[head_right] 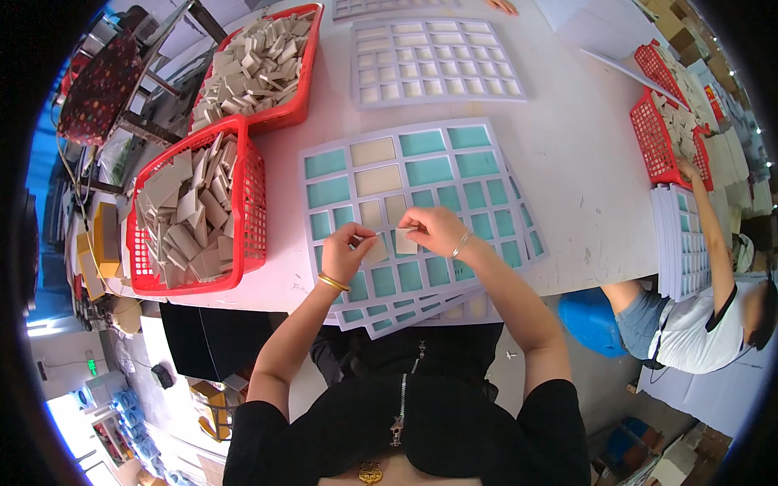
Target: The person picks small square tiles from a red basket and places them into the compartments of a white grid tray. The person handles the tiles one by one, filling the grid slots systematically.
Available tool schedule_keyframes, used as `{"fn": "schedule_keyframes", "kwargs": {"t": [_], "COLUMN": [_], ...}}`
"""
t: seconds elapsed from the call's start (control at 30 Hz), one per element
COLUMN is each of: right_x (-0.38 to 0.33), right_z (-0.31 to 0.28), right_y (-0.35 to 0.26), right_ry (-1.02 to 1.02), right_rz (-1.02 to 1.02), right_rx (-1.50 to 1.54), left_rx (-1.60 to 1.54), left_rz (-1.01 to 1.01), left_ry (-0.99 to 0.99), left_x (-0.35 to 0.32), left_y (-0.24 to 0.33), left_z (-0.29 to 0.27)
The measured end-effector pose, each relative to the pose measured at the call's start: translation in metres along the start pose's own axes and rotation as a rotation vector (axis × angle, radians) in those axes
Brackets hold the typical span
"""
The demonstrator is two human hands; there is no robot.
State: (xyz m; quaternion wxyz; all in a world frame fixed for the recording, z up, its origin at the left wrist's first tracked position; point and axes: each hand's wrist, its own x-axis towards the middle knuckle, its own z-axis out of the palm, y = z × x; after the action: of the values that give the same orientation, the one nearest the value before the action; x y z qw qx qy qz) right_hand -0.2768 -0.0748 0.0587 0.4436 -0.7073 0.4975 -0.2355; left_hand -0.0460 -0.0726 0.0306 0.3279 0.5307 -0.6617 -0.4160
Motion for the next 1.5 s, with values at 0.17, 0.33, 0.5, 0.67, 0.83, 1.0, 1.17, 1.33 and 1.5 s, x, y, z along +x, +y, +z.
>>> {"fn": "schedule_keyframes", "kwargs": {"t": [0.17,0.33,0.5,0.67,0.83,1.0,1.17,1.33,1.5], "right_x": [0.005,0.005,-0.001,-0.012,-0.015,-0.020,-0.014,-0.051,-0.112], "right_z": [0.006,0.017,0.027,0.038,0.044,0.048,0.040,0.014,-0.048], "right_y": [0.008,-0.006,-0.006,-0.006,-0.009,-0.008,-0.018,0.009,0.082], "right_ry": [-0.032,0.073,0.173,0.205,0.221,0.199,0.084,0.660,0.860], "right_rz": [-0.039,-0.157,-0.213,-0.230,-0.200,-0.210,-0.119,-0.080,0.434], "right_rx": [-0.012,-0.381,-0.555,-0.712,-0.791,-0.861,-0.856,-0.617,-0.765], "left_rx": [0.171,0.339,0.586,0.594,0.732,0.857,0.728,0.433,0.473], "left_rz": [0.182,0.260,0.435,0.487,0.543,0.537,0.463,0.284,0.037], "left_ry": [-0.016,-0.056,-0.138,-0.233,-0.416,-0.447,-0.393,0.277,0.264], "left_x": [0.008,0.006,0.002,0.002,0.000,-0.010,-0.010,-0.023,-0.052], "left_y": [-0.005,0.001,0.008,0.004,0.005,0.011,0.009,-0.028,-0.094], "left_z": [0.002,0.000,-0.013,-0.024,-0.026,-0.025,-0.030,-0.046,-0.060]}}
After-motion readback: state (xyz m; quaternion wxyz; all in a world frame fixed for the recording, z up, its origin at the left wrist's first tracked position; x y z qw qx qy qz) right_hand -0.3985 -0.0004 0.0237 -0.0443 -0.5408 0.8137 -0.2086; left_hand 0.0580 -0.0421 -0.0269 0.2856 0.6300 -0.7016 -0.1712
